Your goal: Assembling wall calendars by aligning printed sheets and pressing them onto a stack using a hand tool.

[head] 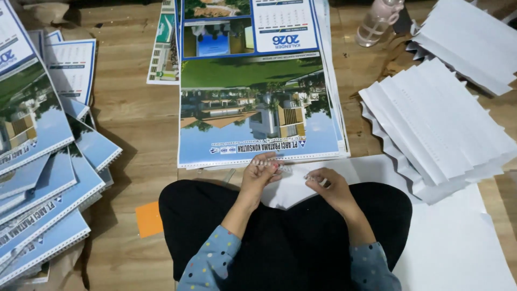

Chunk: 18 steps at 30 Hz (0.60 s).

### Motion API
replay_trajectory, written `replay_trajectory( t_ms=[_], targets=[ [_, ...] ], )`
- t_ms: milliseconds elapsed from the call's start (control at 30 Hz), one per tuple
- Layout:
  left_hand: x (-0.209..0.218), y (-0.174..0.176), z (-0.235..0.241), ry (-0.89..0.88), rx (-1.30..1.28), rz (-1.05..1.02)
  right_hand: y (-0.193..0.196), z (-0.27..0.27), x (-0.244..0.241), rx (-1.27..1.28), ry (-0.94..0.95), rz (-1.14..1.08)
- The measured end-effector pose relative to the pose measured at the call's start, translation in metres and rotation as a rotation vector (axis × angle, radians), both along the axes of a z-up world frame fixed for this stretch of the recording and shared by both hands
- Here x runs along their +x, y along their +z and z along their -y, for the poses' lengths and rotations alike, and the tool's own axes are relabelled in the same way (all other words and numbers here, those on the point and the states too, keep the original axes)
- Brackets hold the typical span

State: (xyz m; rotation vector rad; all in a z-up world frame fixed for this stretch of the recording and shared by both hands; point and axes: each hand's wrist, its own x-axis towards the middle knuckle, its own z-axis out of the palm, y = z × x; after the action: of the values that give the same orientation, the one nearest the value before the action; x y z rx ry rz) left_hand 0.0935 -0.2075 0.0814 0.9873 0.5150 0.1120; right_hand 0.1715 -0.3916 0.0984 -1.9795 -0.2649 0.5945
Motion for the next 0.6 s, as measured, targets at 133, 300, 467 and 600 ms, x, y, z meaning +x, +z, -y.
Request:
replay_trajectory(
  t_ms=[133,300,467,600],
  targets=[
    [0.005,0.011,0.004,-0.210,0.365,0.093,0.033,-0.020,-0.018,-0.044,0.218,-0.233],
    [0.008,0.054,0.017,-0.640,0.925,0.150,0.013,-0.025,-0.024,0.096,0.169,-0.298],
    [0.008,0.016,0.032,-0.350,0.940,-0.020,0.008,-0.034,-0.019,0.093,-0.115,-0.350],
    [-0.010,-0.056,0.032,-0.277,0.867,-0.254,-0.019,-0.028,-0.011,0.292,-0.410,-0.406]
  ],
)
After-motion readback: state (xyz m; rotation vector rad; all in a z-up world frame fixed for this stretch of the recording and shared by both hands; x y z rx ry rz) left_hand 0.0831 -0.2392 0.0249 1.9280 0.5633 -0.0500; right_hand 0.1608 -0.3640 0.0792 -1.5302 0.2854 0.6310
